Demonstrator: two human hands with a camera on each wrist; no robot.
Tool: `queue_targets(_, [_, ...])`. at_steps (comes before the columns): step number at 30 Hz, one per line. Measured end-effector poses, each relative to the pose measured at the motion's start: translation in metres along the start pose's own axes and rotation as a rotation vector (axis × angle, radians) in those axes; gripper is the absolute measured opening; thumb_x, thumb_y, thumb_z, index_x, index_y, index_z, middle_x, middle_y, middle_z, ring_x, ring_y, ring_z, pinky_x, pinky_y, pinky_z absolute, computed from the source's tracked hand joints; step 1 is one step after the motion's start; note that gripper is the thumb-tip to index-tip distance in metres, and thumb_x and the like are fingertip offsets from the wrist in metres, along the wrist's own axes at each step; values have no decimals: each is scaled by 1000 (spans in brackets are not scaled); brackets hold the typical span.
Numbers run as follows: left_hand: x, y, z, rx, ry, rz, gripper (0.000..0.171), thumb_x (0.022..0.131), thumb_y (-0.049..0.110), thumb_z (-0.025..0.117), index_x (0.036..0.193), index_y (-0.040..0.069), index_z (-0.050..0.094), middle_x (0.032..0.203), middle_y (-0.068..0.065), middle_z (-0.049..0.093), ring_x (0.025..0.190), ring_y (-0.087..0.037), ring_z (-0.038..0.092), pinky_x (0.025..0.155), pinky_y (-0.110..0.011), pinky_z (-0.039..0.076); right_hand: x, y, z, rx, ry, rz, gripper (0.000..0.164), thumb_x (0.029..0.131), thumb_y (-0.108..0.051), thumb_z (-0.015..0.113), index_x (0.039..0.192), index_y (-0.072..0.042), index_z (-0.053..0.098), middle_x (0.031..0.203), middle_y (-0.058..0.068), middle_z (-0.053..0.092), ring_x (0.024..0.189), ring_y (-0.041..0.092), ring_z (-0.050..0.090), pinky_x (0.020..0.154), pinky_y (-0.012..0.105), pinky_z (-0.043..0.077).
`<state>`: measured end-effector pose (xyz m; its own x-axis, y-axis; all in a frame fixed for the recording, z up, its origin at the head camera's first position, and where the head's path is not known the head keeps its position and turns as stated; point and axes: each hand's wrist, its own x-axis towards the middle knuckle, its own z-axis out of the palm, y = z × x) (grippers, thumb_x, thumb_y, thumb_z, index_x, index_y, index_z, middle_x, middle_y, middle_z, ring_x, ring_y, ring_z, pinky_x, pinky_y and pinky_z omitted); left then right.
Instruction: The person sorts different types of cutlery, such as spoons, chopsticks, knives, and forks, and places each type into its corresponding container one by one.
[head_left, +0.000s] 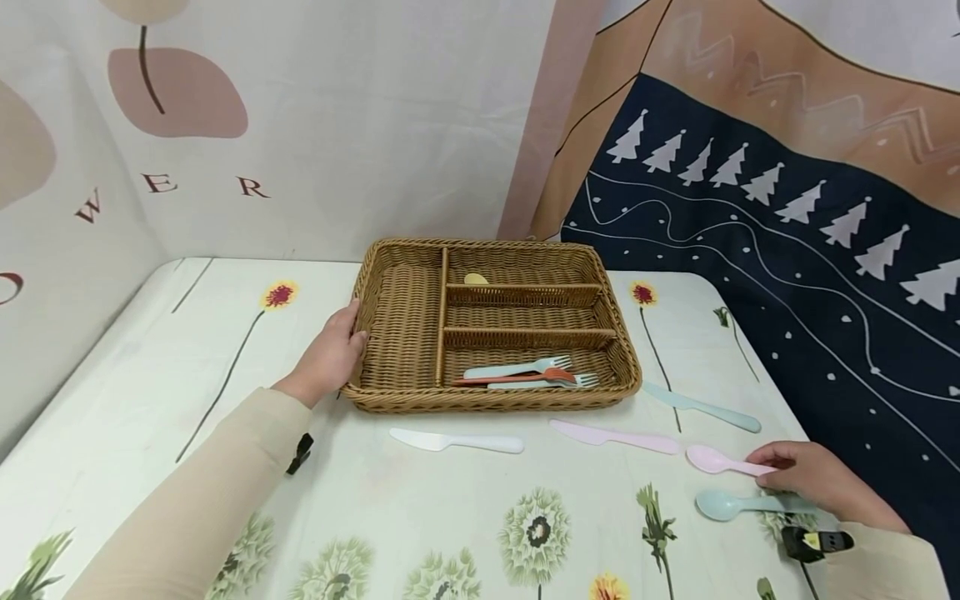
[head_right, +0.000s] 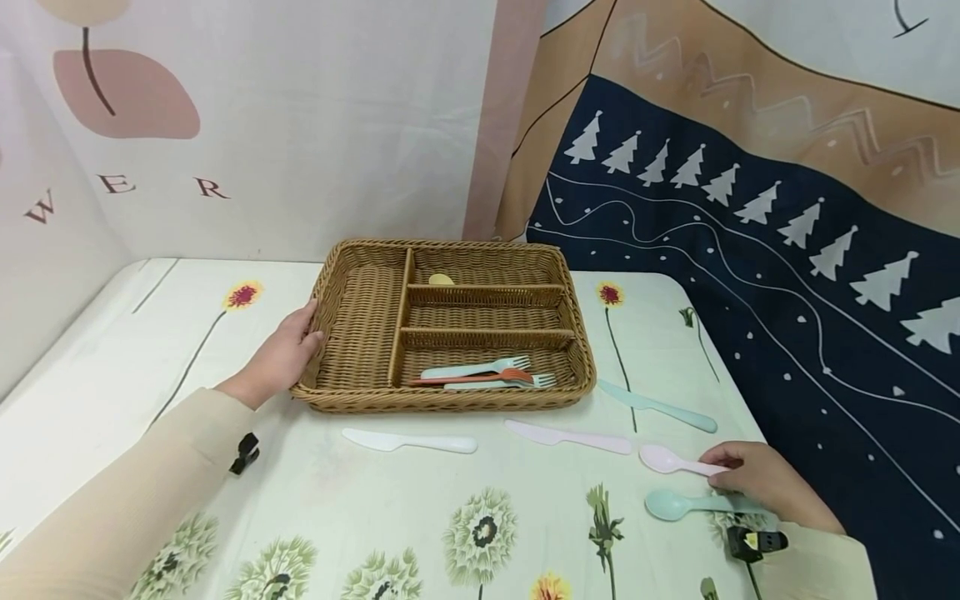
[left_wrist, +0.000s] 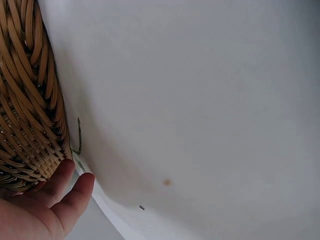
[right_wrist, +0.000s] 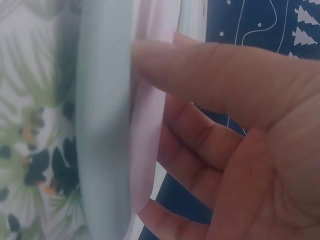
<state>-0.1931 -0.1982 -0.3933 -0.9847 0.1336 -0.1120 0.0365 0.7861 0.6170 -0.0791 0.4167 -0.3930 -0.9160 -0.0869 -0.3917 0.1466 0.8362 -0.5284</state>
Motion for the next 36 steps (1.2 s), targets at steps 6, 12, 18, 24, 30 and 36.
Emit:
queue_targets(6, [-1, 0, -1, 0, 1, 0, 60, 106, 15, 29, 153, -2, -3, 156, -30, 8, 143, -46, 12, 115, -59, 16, 1, -2, 3, -6, 9, 6, 20, 85, -2, 65, 103, 7, 68, 88, 5, 66, 67, 7, 50, 57, 22, 45])
queue_targets(12, [-1, 1, -1, 1, 4, 4, 60, 105, 16, 29, 153, -2, -2, 156, -30, 9, 142, -47, 13, 115, -59, 16, 3, -6, 5, -38, 42, 53, 24, 85, -5, 65, 105, 7, 68, 87, 4, 66, 66, 10, 51, 56, 23, 44])
queue_targets(18, [-2, 0, -1, 1, 5, 3, 60, 106, 16, 28, 153, -2, -3, 156, -29, 9, 142, -46, 14, 115, -59, 16, 2, -8, 5, -66, 60, 67, 30, 83, -7, 67, 108, 9, 67, 88, 4, 67, 68, 11, 50, 56, 23, 43])
queue_targets(24, [-3, 1, -1, 0, 4, 5, 60, 106, 16, 28, 153, -2, -3, 156, -29, 8, 142, -47, 13, 115, -59, 15, -1, -12, 1, -105, 87, 43, 34, 85, -8, 67, 113, 11, 65, 97, 15, 67, 73, 13, 50, 57, 23, 44])
queue_targets(30, [-2, 0, -1, 1, 2, 1, 60, 106, 16, 28, 153, -1, -4, 156, -29, 8, 142, -47, 13, 115, -59, 16, -3, -24, -6, -162, 190, -30, 30, 86, -10, 67, 113, 5, 68, 105, 19, 66, 82, 8, 51, 60, 21, 44])
queue_targets(36, [-2, 1, -1, -4, 2, 4, 60, 106, 16, 29, 153, -1, -4, 156, -29, 8, 142, -47, 14, 115, -59, 16, 2, -40, -8, -178, 301, -105, 27, 88, -11, 67, 112, 1, 70, 106, 18, 65, 81, -1, 48, 59, 20, 43])
